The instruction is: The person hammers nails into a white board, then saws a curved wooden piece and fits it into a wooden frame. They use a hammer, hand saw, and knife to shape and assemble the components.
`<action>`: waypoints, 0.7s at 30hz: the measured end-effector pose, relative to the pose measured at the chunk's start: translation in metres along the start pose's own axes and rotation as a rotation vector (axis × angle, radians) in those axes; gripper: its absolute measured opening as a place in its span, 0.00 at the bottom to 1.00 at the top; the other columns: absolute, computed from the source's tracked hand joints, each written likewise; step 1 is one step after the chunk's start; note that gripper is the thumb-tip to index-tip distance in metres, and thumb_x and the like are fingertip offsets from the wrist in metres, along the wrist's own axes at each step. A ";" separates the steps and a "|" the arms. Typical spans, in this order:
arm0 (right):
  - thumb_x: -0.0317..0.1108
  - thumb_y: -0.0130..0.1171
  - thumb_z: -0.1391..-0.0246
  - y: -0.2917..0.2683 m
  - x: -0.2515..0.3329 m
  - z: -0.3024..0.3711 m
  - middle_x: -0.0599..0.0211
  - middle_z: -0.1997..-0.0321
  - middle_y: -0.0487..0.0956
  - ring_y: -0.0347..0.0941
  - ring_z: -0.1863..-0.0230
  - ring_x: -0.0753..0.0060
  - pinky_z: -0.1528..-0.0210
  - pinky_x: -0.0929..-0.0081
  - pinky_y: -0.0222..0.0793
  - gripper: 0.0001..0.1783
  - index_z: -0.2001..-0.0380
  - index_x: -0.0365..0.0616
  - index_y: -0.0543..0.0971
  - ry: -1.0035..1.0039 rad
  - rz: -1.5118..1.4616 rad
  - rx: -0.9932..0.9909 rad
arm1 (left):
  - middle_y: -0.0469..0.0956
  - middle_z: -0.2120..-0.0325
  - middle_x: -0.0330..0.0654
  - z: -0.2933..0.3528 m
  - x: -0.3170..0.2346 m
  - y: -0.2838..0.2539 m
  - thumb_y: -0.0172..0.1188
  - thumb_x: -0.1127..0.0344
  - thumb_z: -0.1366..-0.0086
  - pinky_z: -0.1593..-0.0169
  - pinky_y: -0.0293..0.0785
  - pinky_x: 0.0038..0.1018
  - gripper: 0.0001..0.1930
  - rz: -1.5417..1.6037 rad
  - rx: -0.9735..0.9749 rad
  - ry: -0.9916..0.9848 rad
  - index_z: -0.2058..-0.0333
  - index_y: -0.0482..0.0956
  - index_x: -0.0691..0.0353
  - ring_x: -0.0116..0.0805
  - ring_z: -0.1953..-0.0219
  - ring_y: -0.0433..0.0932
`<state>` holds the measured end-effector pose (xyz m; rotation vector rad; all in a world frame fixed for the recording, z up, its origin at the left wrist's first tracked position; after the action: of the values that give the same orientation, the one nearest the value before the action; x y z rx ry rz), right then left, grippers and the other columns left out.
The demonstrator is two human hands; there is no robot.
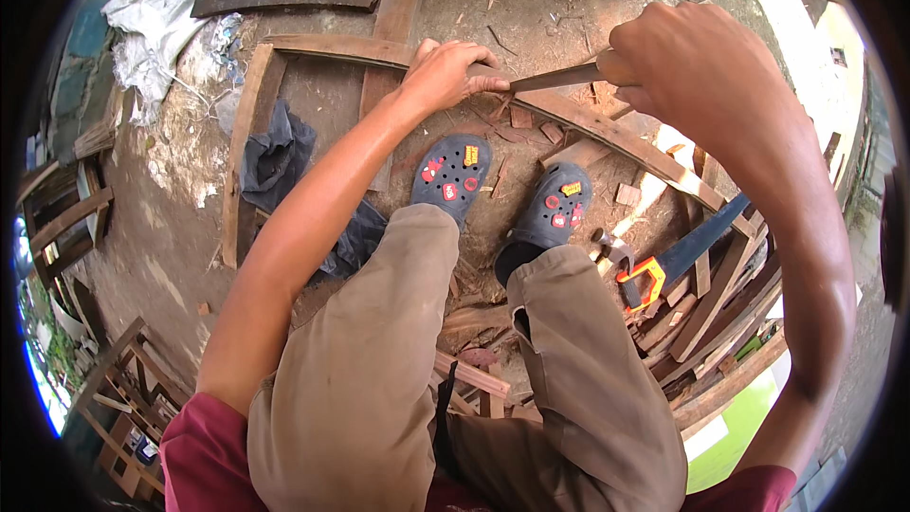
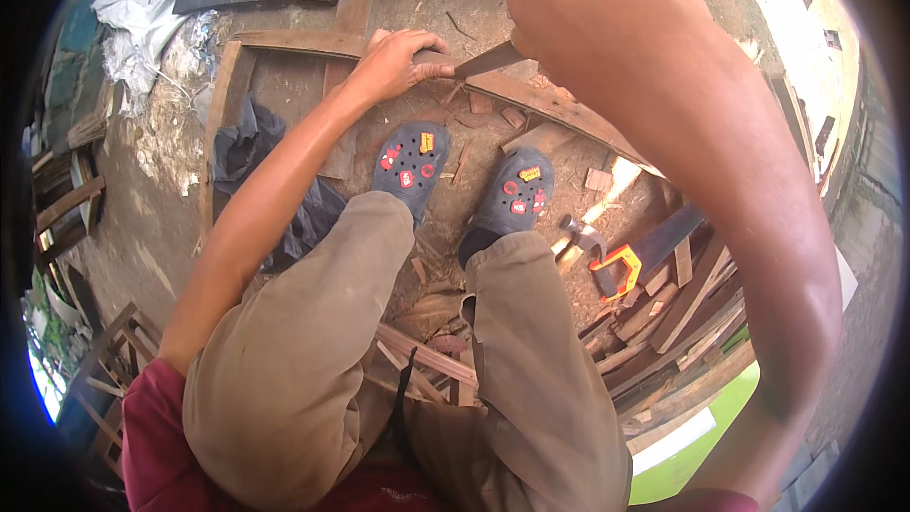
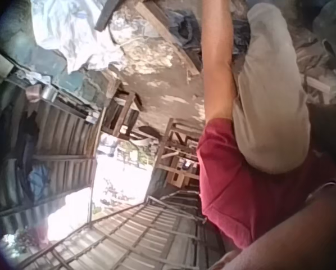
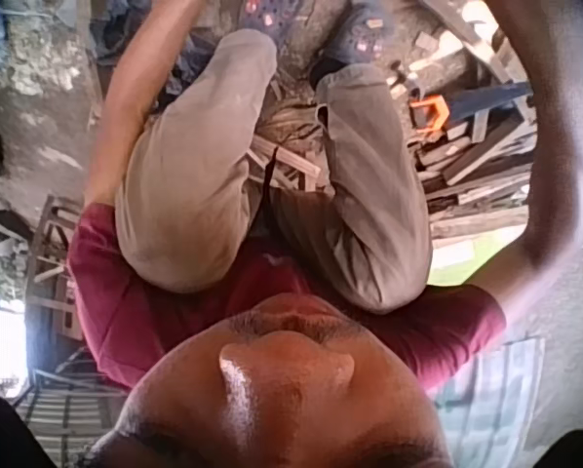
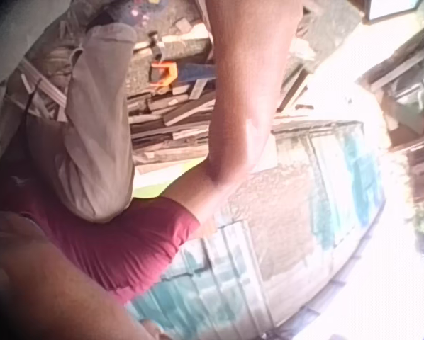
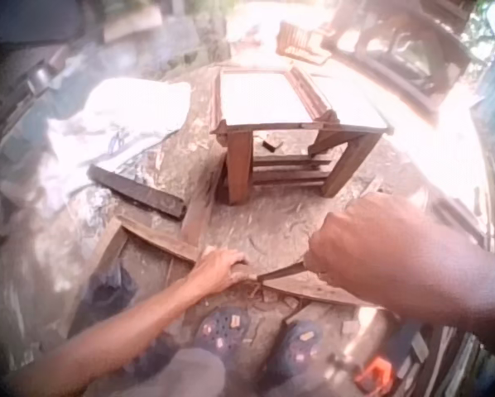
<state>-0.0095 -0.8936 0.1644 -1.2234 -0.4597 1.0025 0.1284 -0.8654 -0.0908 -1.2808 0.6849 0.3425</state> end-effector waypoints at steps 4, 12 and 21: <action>0.37 0.73 0.54 0.023 -0.018 -0.006 0.56 0.72 0.82 0.82 0.62 0.52 0.58 0.58 0.76 0.12 0.68 0.43 0.83 0.088 -0.101 0.188 | 0.86 0.57 0.39 0.001 0.001 0.000 0.64 0.33 0.41 0.45 0.62 0.39 0.28 0.006 -0.029 -0.016 0.58 0.87 0.51 0.42 0.49 0.81; 0.33 0.69 0.49 0.021 0.015 0.055 0.57 0.69 0.80 0.80 0.65 0.49 0.61 0.55 0.73 0.14 0.60 0.44 0.80 0.296 -0.187 0.134 | 0.79 0.49 0.44 0.028 -0.005 -0.001 0.70 0.53 0.40 0.36 0.62 0.42 0.30 -0.209 -0.061 0.268 0.42 0.75 0.58 0.42 0.41 0.75; 0.28 0.67 0.46 -0.023 0.005 0.080 0.54 0.54 0.79 0.75 0.49 0.52 0.47 0.57 0.71 0.23 0.46 0.45 0.78 0.508 -0.062 0.413 | 0.75 0.62 0.38 0.018 -0.004 0.023 0.65 0.66 0.45 0.54 0.71 0.34 0.24 -0.668 -0.196 0.449 0.47 0.75 0.55 0.36 0.57 0.77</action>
<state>-0.0587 -0.8453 0.2107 -1.0293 0.1058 0.6544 0.1165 -0.8419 -0.1031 -1.7119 0.5601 -0.4473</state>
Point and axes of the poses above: each hand's wrist, its own z-axis away from the middle knuckle, its own y-axis out of the palm, x = y × z, the point moved 8 cm from there along -z, towards the middle knuckle
